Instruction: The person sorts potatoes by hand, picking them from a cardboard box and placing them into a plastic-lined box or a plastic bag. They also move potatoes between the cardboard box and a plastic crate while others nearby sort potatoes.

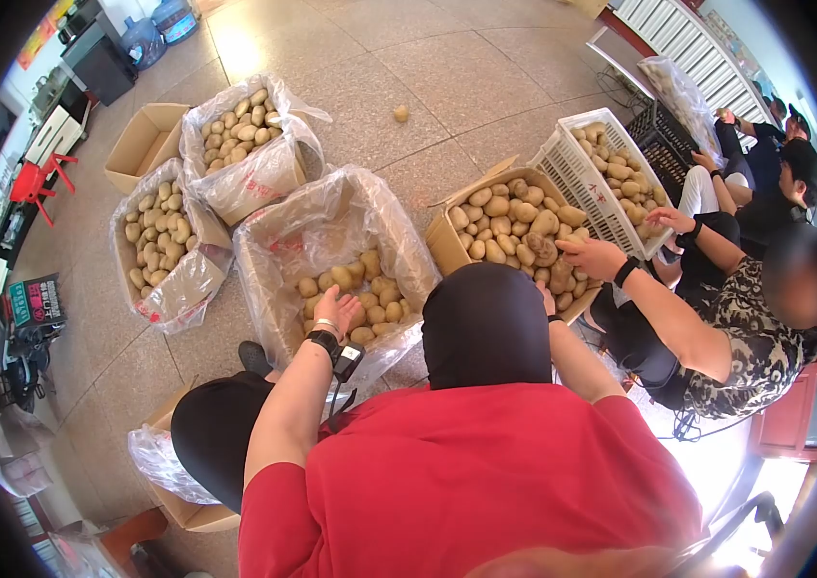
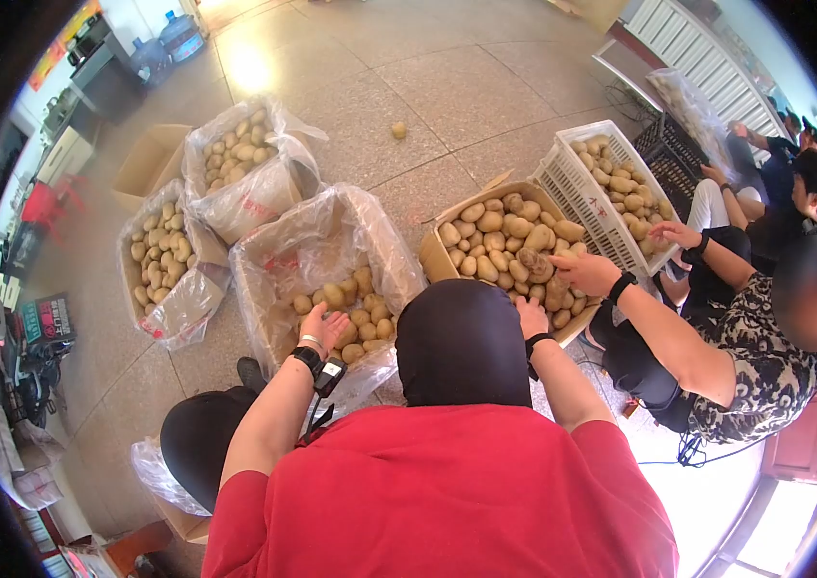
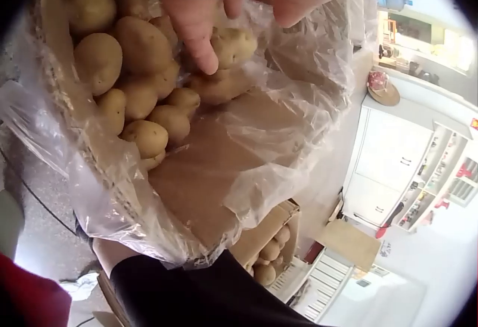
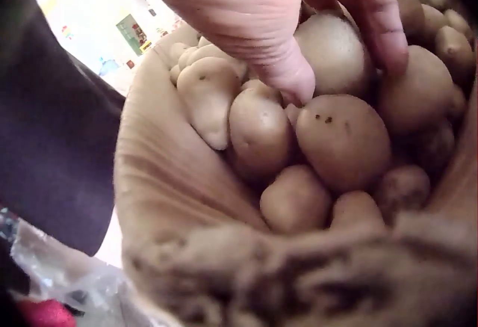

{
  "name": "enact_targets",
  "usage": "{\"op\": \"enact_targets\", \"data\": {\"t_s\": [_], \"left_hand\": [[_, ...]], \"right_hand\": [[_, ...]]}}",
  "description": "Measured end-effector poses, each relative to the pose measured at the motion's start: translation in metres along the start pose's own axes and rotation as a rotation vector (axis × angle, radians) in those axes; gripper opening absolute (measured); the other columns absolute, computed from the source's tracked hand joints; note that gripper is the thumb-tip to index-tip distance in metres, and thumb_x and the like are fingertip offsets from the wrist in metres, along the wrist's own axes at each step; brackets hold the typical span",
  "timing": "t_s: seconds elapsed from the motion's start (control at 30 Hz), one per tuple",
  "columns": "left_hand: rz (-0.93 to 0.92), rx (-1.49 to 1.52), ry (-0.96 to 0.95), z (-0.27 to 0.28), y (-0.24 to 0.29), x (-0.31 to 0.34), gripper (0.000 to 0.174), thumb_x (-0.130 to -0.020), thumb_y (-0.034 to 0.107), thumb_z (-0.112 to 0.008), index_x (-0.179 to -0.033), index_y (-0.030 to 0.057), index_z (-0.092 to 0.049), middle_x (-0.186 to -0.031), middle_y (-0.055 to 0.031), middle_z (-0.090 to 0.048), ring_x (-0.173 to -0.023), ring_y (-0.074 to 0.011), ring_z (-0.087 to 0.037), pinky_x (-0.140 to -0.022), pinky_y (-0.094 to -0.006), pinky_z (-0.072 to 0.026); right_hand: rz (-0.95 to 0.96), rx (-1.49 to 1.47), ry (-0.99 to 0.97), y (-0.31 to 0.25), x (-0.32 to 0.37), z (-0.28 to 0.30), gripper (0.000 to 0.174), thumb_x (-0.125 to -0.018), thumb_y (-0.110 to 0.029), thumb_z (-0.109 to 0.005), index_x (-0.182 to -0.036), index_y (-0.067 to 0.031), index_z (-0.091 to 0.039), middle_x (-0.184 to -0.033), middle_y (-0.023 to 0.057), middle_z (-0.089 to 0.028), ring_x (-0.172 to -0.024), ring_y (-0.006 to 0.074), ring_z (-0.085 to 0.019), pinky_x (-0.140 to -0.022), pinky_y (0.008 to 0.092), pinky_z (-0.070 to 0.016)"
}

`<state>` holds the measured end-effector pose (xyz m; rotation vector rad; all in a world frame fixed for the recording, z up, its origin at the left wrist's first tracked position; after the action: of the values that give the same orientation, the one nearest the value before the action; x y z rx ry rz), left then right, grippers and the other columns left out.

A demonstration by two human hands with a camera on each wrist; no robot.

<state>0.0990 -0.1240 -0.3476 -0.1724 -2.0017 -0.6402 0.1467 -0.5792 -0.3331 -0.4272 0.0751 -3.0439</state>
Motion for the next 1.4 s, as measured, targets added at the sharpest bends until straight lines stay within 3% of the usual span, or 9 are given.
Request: {"op": "enact_targets", "data": {"t_s": [0.17,0.33,0.47,0.6,0.7,0.83,0.9,1.07,1.4], "left_hand": [[0.129,-0.241,-0.139,-0.014,-0.017,0.011,0.047,-0.084,0.025,-0.054,-0.122,0.0045,-0.036,-0.121,-0.0222,-0.04,-0.104,-0.0337,-0.047,-0.085,-0.0397,-0.0453],[0.192,-0.261,-0.286,-0.048,-0.023,0.032,0.043,-0.085,0.027,-0.052,-0.121,0.0071,-0.039,-0.117,-0.0208,-0.044,-0.101,-0.0322,-0.05,-0.085,-0.0402,-0.0449],[0.199,-0.201,-0.505,-0.099,-0.023,0.064,0.045,-0.087,0.034,-0.049,-0.122,0.0094,-0.038,-0.116,-0.0207,-0.044,-0.105,-0.0326,-0.049,-0.087,-0.0412,-0.0444],[0.213,-0.072,-0.671,-0.143,-0.011,0.115,0.045,-0.087,0.04,-0.046,-0.121,0.0107,-0.038,-0.118,-0.0204,-0.044,-0.108,-0.0329,-0.047,-0.089,-0.042,-0.0434],[0.165,0.038,-0.803,-0.155,0.001,0.128,0.047,-0.087,0.044,-0.044,-0.115,0.0068,-0.042,-0.114,-0.0214,-0.047,-0.106,-0.0331,-0.049,-0.086,-0.0404,-0.0462],[0.112,0.13,-0.55,-0.096,0.008,0.052,0.055,-0.083,0.048,-0.05,-0.105,-0.0024,-0.045,-0.098,-0.0211,-0.052,-0.093,-0.0306,-0.055,-0.077,-0.036,-0.0504],[0.044,0.034,-0.42,-0.064,0.012,0.03,0.057,-0.082,0.049,-0.052,-0.1,-0.0042,-0.047,-0.091,-0.0195,-0.054,-0.087,-0.0291,-0.057,-0.073,-0.0341,-0.0517],[0.064,-0.101,-0.005,0.008,0.008,0.01,0.056,-0.081,0.045,-0.053,-0.105,-0.0043,-0.042,-0.092,-0.0194,-0.05,-0.081,-0.0286,-0.054,-0.067,-0.0344,-0.0528],[-0.076,0.006,-0.05,0.003,0.026,-0.004,0.038,-0.085,0.031,-0.051,-0.11,0.0047,-0.04,-0.097,-0.0162,-0.049,-0.091,-0.0296,-0.052,-0.076,-0.0373,-0.0474]], "right_hand": [[-0.007,-0.177,0.054,0.027,-0.015,-0.025,0.029,-0.08,-0.028,-0.05,-0.097,-0.0035,-0.05,-0.092,0.025,-0.054,-0.084,0.0401,-0.056,-0.074,0.0435,-0.0474],[-0.112,-0.492,0.102,-0.026,-0.019,0.108,0.045,-0.068,-0.028,-0.066,-0.098,0.0026,-0.053,-0.082,0.0233,-0.06,-0.085,0.0318,-0.06,-0.073,0.039,-0.0483],[0.05,-1.206,-0.332,-0.095,-0.036,0.199,0.043,-0.075,-0.021,-0.066,-0.109,0.0003,-0.049,-0.095,0.0106,-0.058,-0.081,0.0154,-0.059,-0.07,0.0241,-0.0498],[0.315,-1.467,-0.514,-0.157,-0.013,0.277,0.046,-0.078,-0.023,-0.064,-0.112,0.0009,-0.046,-0.103,0.0123,-0.055,-0.087,0.0173,-0.058,-0.073,0.0246,-0.0505],[0.189,-1.284,-0.347,-0.132,-0.029,0.254,0.039,-0.082,-0.027,-0.058,-0.109,0.0001,-0.052,-0.093,0.0082,-0.059,-0.084,0.013,-0.059,-0.068,0.0255,-0.0489],[0.15,-0.364,-0.096,-0.066,-0.036,0.146,0.042,-0.072,-0.036,-0.06,-0.088,0.0021,-0.056,-0.084,0.0252,-0.06,-0.081,0.0399,-0.057,-0.071,0.0438,-0.0455],[0.157,-0.171,-0.127,-0.018,-0.031,0.048,0.03,-0.079,-0.03,-0.049,-0.089,-0.001,-0.054,-0.084,0.0241,-0.059,-0.081,0.0394,-0.058,-0.071,0.0466,-0.0457],[0.107,0.046,-0.121,-0.01,0.026,0.018,0.03,-0.082,-0.027,-0.044,-0.099,-0.0038,-0.053,-0.085,0.0188,-0.06,-0.08,0.0354,-0.061,-0.071,0.0439,-0.0485],[-0.036,0.021,-0.352,-0.019,0.039,0.0,0.028,-0.079,-0.029,-0.049,-0.096,-0.011,-0.062,-0.096,0.0179,-0.062,-0.083,0.0331,-0.062,-0.066,0.041,-0.0515]]}}
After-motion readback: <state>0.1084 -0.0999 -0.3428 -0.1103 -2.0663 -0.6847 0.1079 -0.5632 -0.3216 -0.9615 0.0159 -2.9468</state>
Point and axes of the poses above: each hand's wrist, its own x-axis away from the middle knuckle, its own z-axis out of the back of the hand, y = z × x, the point moved 6 cm from there along -x, towards the middle knuckle
